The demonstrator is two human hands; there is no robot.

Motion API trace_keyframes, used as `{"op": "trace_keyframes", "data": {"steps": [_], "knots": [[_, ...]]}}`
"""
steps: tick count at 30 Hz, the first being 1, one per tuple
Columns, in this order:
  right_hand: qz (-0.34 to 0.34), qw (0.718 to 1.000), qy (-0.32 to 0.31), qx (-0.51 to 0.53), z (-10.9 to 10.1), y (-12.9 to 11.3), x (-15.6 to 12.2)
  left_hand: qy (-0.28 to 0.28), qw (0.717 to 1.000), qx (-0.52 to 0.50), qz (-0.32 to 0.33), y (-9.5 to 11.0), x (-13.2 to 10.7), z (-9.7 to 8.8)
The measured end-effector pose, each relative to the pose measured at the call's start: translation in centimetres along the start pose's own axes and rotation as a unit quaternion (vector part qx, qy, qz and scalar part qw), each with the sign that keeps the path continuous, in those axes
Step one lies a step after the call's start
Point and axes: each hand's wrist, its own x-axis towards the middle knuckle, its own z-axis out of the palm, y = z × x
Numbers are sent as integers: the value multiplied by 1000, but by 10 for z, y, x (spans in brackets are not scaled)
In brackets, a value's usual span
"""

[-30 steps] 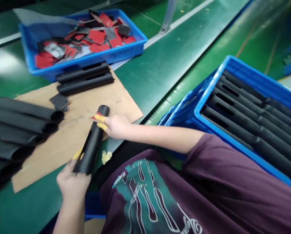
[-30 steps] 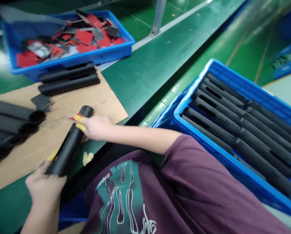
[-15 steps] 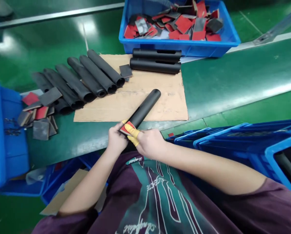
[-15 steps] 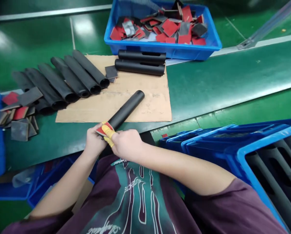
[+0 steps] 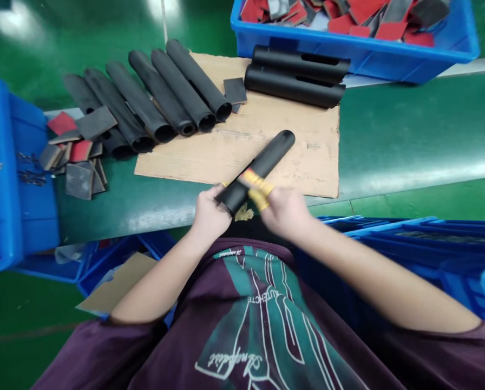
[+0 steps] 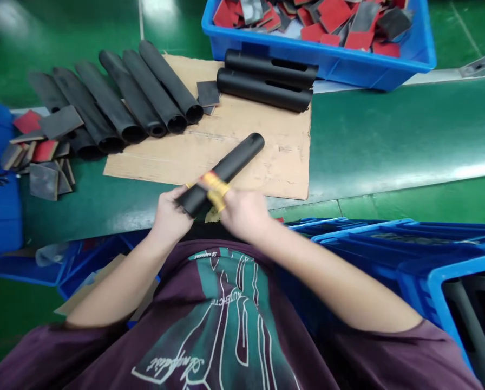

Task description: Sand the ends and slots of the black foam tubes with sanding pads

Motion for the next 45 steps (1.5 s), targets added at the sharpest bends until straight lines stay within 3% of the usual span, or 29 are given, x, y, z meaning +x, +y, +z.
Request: {"op": "trace_keyframes", "data": {"steps": [3,7,12,16,18,20,22,24,27,29,33,35,39,41,45], "knots": [[38,998,51,18,-2,5,8,-1,1000,5,5,0,0,1],[-24,997,-75,19,-3,-9,5,-24,998,50,41,-1,-1,-3],[24,996,23,77,-3,-11,0,-38,970,210,119,-13,-1,-15],[-33,996,-68,36,2,1,-2,-31,959,258,110,-15,3,-21],[-6,999,-37,25,0,24,14,-40,970,220,100,-13,3,-19],[55,996,57,41,-5,50,36,-48,987,138,71,-9,2,-14],[88,988,111,62,-7,59,50,-29,999,36,27,-6,0,-7],[77,989,101,71,-5,42,46,12,999,-47,-14,-5,-2,0],[-4,997,-53,56,1,1,24,42,992,-109,-53,-9,-3,4],[-19,994,-94,49,0,-1,24,40,991,-107,-64,-11,-2,1],[81,989,74,97,-11,48,58,38,998,-38,-45,-11,1,-8],[115,981,113,106,-10,55,60,30,999,-27,-35,-7,3,-9],[-11,994,24,106,8,18,31,51,989,-107,-88,1,4,-5],[-37,995,-6,96,9,15,32,57,978,-144,-143,6,3,-2],[143,983,85,82,-5,53,66,72,959,-183,-202,19,0,3]]}}
